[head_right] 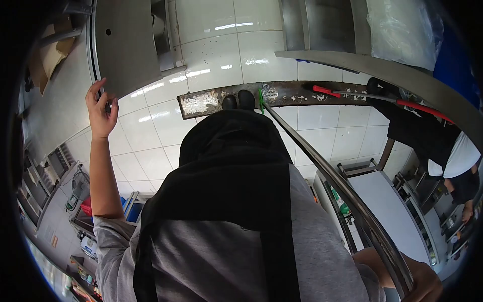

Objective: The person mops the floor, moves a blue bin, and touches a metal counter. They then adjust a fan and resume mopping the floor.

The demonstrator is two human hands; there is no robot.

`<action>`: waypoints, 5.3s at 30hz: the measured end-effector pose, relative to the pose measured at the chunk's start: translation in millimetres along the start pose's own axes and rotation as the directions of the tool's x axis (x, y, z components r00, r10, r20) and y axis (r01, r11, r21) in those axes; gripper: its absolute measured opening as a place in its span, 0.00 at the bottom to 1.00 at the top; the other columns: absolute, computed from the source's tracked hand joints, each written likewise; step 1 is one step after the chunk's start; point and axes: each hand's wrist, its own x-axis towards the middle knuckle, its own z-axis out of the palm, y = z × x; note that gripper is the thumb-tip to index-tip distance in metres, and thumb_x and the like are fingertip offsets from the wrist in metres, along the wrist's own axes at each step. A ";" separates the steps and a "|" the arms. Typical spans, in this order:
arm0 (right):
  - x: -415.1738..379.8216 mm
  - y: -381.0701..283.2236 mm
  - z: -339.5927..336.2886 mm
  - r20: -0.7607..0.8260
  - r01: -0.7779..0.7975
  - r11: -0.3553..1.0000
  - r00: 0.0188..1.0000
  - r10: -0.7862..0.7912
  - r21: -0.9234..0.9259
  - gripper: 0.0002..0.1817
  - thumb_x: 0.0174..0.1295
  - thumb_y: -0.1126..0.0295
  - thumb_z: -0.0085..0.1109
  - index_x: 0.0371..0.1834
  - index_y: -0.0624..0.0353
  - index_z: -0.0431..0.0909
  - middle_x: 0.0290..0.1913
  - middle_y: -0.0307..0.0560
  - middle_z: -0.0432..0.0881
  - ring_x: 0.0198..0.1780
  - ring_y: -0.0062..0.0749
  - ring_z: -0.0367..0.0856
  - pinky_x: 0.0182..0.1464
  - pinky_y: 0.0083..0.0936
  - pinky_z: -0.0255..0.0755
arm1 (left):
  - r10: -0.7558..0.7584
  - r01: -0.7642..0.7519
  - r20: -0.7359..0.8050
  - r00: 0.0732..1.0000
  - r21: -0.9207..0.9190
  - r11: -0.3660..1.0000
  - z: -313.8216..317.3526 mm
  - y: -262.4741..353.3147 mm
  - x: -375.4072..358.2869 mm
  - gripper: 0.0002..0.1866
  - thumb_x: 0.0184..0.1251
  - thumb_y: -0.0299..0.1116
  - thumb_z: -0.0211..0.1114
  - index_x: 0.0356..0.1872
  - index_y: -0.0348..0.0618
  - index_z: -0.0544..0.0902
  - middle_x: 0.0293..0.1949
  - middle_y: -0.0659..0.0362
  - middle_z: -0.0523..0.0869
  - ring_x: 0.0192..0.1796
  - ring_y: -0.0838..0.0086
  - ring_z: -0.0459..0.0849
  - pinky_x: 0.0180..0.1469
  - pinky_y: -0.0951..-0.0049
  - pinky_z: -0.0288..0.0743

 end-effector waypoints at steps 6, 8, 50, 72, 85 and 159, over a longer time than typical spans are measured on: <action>-17.9 -31.6 -23.5 -0.041 -0.051 0.999 0.998 0.051 0.003 0.07 0.58 0.67 0.65 0.27 0.50 0.75 0.18 0.30 0.72 0.18 0.13 0.68 0.25 0.11 0.62 | 0.028 -0.027 -0.069 0.997 0.026 0.999 4.7 1.1 4.8 0.04 0.50 0.26 0.66 0.27 0.40 0.79 0.59 0.53 0.77 0.65 0.51 0.70 0.66 0.55 0.64; -26.7 -32.6 -21.3 -0.196 0.080 0.992 0.979 -0.059 0.102 0.04 0.45 0.73 0.73 0.19 0.57 0.86 0.12 0.32 0.78 0.09 0.13 0.71 0.16 0.07 0.68 | 0.028 -0.027 -0.066 0.997 0.018 0.999 4.4 2.7 2.9 0.04 0.50 0.26 0.66 0.27 0.40 0.80 0.59 0.53 0.77 0.64 0.51 0.70 0.66 0.55 0.64; -40.2 -17.3 -30.5 -0.224 0.162 0.968 0.967 -0.117 0.193 0.17 0.45 0.69 0.78 0.13 0.46 0.73 0.11 0.25 0.73 0.11 0.06 0.67 0.17 0.02 0.57 | 0.011 -0.007 -0.049 0.999 0.074 0.997 10.3 0.1 1.1 0.05 0.52 0.29 0.67 0.26 0.45 0.78 0.58 0.54 0.77 0.63 0.52 0.69 0.64 0.55 0.64; -69.3 -43.7 -25.5 -0.437 0.283 0.944 0.880 -0.185 0.171 0.11 0.45 0.65 0.77 0.13 0.46 0.82 0.13 0.23 0.76 0.12 0.04 0.71 0.17 -0.02 0.64 | 0.029 -0.025 -0.043 0.999 0.089 0.996 9.1 -0.7 3.5 0.07 0.52 0.30 0.68 0.25 0.42 0.77 0.58 0.54 0.77 0.63 0.53 0.70 0.63 0.58 0.65; -53.8 -34.5 9.2 -0.312 0.178 0.984 0.936 -0.161 0.029 0.10 0.44 0.65 0.78 0.23 0.50 0.84 0.12 0.25 0.76 0.12 0.04 0.70 0.18 0.00 0.62 | 0.028 -0.024 -0.039 0.999 0.098 0.995 8.1 -3.8 0.9 0.09 0.52 0.31 0.69 0.29 0.42 0.77 0.58 0.55 0.76 0.62 0.53 0.70 0.62 0.58 0.67; -263.5 -270.9 112.7 -0.644 -0.243 0.822 0.743 -0.183 -0.514 0.16 0.69 0.67 0.50 0.22 0.48 0.59 0.11 0.29 0.59 0.14 0.18 0.56 0.26 0.23 0.59 | -0.061 0.062 0.039 0.997 -0.894 0.444 171.3 586.7 -140.5 0.12 0.51 0.28 0.66 0.17 0.47 0.69 0.17 0.58 0.76 0.26 0.58 0.76 0.35 0.62 0.66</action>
